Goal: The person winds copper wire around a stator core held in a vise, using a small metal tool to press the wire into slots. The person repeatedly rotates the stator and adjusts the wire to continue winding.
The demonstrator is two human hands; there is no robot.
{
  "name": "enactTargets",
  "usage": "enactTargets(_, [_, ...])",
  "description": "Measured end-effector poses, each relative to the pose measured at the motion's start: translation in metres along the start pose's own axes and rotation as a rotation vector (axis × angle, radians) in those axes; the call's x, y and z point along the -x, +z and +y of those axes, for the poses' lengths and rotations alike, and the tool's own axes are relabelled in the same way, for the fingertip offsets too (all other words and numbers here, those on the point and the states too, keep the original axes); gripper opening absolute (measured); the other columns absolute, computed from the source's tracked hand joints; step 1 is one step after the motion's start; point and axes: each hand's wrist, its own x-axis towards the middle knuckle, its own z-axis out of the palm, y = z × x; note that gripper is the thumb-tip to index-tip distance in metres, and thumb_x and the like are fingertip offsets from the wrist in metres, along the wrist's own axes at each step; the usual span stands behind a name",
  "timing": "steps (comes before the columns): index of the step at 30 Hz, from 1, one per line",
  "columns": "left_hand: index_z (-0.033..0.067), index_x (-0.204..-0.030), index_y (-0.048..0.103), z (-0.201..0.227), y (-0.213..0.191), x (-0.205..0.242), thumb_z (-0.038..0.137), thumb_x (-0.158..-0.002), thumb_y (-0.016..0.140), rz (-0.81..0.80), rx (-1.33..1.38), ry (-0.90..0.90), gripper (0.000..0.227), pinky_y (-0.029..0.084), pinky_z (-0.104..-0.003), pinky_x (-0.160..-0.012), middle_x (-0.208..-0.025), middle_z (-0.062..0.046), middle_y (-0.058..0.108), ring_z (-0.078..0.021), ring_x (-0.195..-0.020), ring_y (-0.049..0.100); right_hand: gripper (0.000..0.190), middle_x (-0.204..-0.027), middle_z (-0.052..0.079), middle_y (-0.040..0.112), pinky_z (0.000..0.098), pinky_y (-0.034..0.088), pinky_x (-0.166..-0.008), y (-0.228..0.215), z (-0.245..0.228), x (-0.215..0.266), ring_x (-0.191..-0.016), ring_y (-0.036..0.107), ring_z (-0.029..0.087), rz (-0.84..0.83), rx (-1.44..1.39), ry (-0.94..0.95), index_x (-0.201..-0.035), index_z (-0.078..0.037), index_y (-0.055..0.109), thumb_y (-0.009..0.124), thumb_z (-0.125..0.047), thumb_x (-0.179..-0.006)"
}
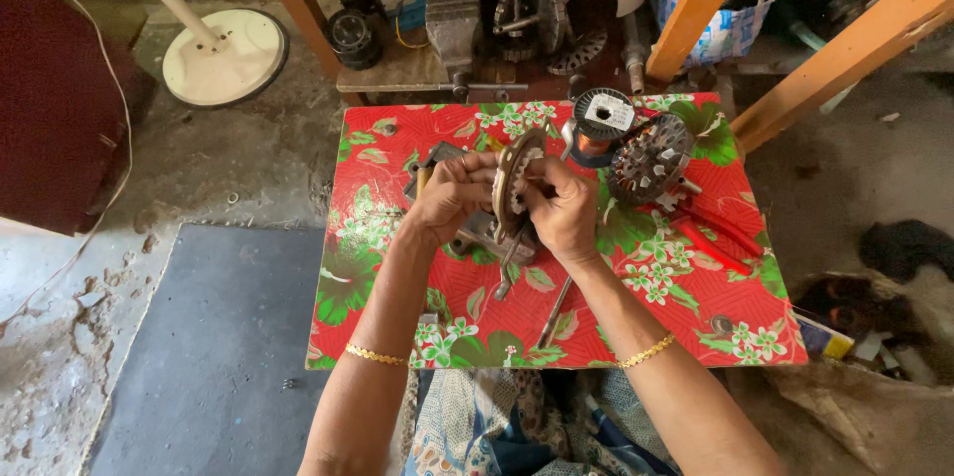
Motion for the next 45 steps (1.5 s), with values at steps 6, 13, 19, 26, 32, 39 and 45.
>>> enactTargets(6, [-0.0071, -0.132, 0.060, -0.003, -0.005, -0.007, -0.013, -0.078, 0.070, -0.017, 0.022, -0.003, 0.055, 0.062, -0.034, -0.079, -0.106, -0.013, 0.076, -0.0201, -0.091, 0.074, 0.014, -0.087, 0.009, 0.077, 0.0264, 0.057, -0.071, 0.002, 0.000, -0.002, -0.082, 0.075, 0.013, 0.018, -0.007, 0.005, -0.092, 0.001, 0.065, 0.076, 0.006, -0.085])
enactTargets(13, [-0.0042, -0.126, 0.062, -0.014, -0.007, -0.010, -0.010, -0.083, 0.071, 0.063, 0.045, -0.001, 0.044, 0.063, -0.034, -0.072, -0.103, -0.012, 0.075, -0.0196, -0.084, 0.075, 0.012, -0.086, 0.009, 0.076, 0.0256, 0.056, -0.070, -0.001, -0.005, -0.006, -0.080, 0.074, 0.012, 0.007, 0.008, 0.043, -0.090, 0.001, 0.066, 0.076, 0.006, -0.084])
enactTargets(19, [-0.0044, -0.121, 0.066, -0.018, 0.004, -0.012, -0.009, -0.087, 0.069, 0.154, 0.090, 0.035, 0.034, 0.061, -0.029, -0.066, -0.099, -0.011, 0.076, -0.0166, -0.079, 0.074, 0.011, -0.092, 0.008, 0.078, 0.0256, 0.058, -0.074, -0.014, -0.019, -0.007, -0.086, 0.076, 0.010, -0.024, -0.015, 0.006, -0.099, -0.001, 0.071, 0.075, 0.003, -0.090])
enactTargets(26, [-0.0117, -0.119, 0.067, -0.023, 0.025, 0.005, -0.005, -0.090, 0.069, 0.285, -0.140, 0.229, 0.029, 0.058, -0.027, -0.062, -0.089, -0.014, 0.075, -0.0140, -0.069, 0.070, 0.010, -0.085, 0.007, 0.075, 0.0272, 0.053, -0.064, -0.046, -0.024, -0.003, -0.070, 0.068, 0.011, -0.087, 0.157, 0.068, -0.096, -0.001, 0.074, 0.078, -0.001, -0.087])
enactTargets(32, [-0.0105, -0.108, 0.073, -0.037, 0.028, 0.005, 0.002, -0.089, 0.069, 0.418, -0.255, 0.270, 0.024, 0.059, -0.025, -0.060, -0.087, -0.009, 0.076, -0.0099, -0.067, 0.069, 0.010, -0.089, 0.008, 0.072, 0.0316, 0.054, -0.066, -0.048, -0.028, -0.007, -0.076, 0.070, 0.020, -0.087, 0.262, -0.060, -0.098, -0.002, 0.073, 0.077, -0.004, -0.088])
enactTargets(39, [-0.0097, -0.093, 0.074, -0.051, 0.013, -0.003, 0.010, -0.094, 0.070, 0.499, -0.502, 0.254, 0.020, 0.045, -0.025, -0.046, -0.069, -0.006, 0.069, -0.0083, -0.053, 0.058, 0.012, -0.086, 0.010, 0.067, 0.0386, 0.052, -0.065, -0.043, -0.038, -0.009, -0.075, 0.068, 0.030, -0.069, 0.388, -0.131, -0.090, -0.003, 0.067, 0.079, -0.005, -0.087])
enactTargets(45, [-0.0069, -0.098, 0.070, -0.052, 0.008, -0.001, 0.006, -0.095, 0.067, 0.435, -0.142, 0.211, 0.014, 0.052, -0.025, -0.054, -0.079, -0.008, 0.072, -0.0105, -0.060, 0.065, 0.012, -0.086, 0.011, 0.067, 0.0392, 0.053, -0.066, -0.040, -0.043, -0.015, -0.078, 0.069, 0.032, -0.095, 0.340, -0.150, -0.090, -0.002, 0.065, 0.077, -0.004, -0.087])
